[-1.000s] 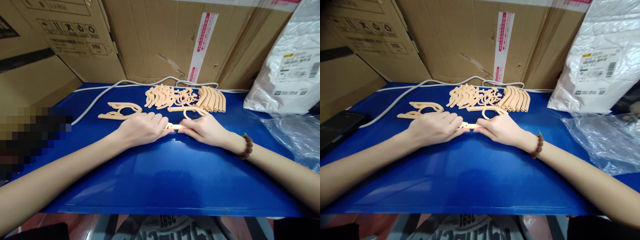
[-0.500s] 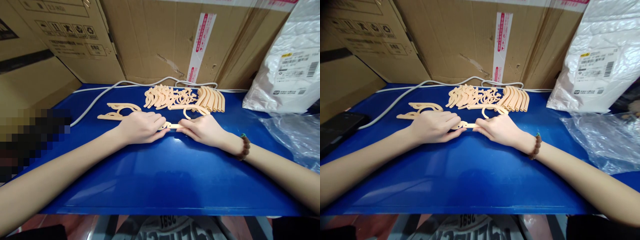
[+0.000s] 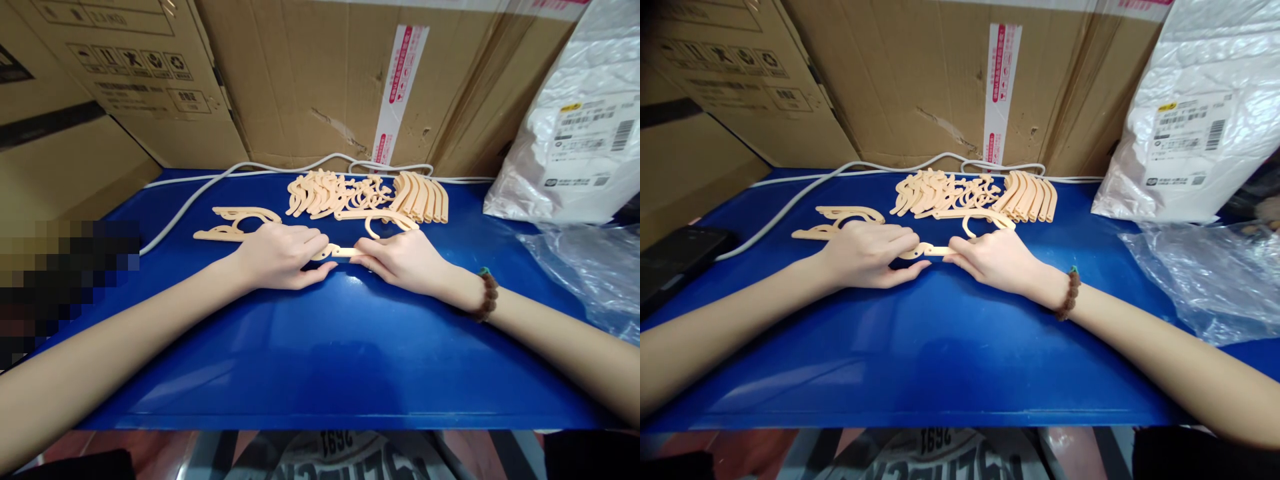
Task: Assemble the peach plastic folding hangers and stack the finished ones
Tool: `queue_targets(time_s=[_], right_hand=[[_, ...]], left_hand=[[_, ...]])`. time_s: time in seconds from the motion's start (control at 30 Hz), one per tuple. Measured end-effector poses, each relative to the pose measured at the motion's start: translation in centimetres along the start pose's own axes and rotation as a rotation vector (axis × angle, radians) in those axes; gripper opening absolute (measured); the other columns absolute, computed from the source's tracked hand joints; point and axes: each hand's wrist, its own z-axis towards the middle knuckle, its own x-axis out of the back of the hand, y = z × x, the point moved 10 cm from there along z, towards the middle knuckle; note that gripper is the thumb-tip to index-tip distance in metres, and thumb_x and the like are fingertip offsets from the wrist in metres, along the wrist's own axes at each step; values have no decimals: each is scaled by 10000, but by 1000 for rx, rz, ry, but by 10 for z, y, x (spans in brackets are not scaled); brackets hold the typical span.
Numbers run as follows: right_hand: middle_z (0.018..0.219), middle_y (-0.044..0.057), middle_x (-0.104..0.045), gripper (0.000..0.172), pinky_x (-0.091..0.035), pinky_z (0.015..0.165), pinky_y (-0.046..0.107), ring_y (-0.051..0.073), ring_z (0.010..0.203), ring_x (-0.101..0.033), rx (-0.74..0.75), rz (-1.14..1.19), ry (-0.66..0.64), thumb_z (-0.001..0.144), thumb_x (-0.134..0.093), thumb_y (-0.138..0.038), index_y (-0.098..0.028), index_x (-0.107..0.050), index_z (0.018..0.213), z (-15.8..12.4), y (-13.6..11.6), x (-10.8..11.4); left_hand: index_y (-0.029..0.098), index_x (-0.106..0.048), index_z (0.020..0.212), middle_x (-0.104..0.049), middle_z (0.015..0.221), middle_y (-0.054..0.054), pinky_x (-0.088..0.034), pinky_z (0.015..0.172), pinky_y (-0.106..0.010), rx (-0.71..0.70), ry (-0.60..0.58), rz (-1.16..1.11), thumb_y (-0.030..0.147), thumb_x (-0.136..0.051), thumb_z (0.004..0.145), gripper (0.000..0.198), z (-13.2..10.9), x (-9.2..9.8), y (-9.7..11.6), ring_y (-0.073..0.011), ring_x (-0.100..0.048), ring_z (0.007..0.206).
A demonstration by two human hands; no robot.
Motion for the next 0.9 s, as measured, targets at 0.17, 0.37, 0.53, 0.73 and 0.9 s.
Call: queue_targets(time_s=[0.17, 0.37, 0.53, 0.73, 0.9], right_hand=[[598, 17, -595, 587, -149, 524, 273, 116, 473, -387, -3, -13, -8, 1019, -169, -513, -179, -636, 897, 0, 0, -1], [602, 14, -588, 579, -149, 526, 275, 113, 465, -356, -16, -15, -29, 1018, -182, -513, -175, -642, 918, 0, 1, -3], [598, 16, -587, 559, -147, 514, 268, 115, 469, -357, -21, -14, -38, 1018, -195, -503, -180, -643, 932, 0, 2, -3], [578, 12, -563, 551, -152, 511, 265, 112, 472, -359, -22, 13, -12, 1017, -206, -501, -174, -641, 934, 0, 4, 1], [573, 9, -556, 554, -149, 510, 264, 111, 471, -351, -17, 14, -12, 1016, -205, -502, -173, -643, 931, 1, 5, 1]], left_hand=[[182, -516, 665, -584, 570, 12, -259, 440, -266, 33, -11, -36, 412, -529, 874, 311, -1, -3, -3, -126, -546, 487], [181, -515, 668, -588, 570, 10, -247, 440, -257, 48, -19, -55, 419, -525, 874, 316, -2, -4, -4, -121, -545, 489], [179, -512, 672, -590, 568, 5, -232, 436, -256, 65, -25, -92, 415, -542, 866, 307, -1, -4, -3, -126, -548, 484], [187, -496, 663, -582, 561, 15, -230, 430, -251, 118, -35, -148, 413, -534, 868, 308, 0, -3, -4, -119, -536, 467], [186, -498, 667, -578, 560, 15, -238, 435, -245, 100, -40, -143, 406, -525, 876, 305, 0, -4, -4, -118, -525, 464]])
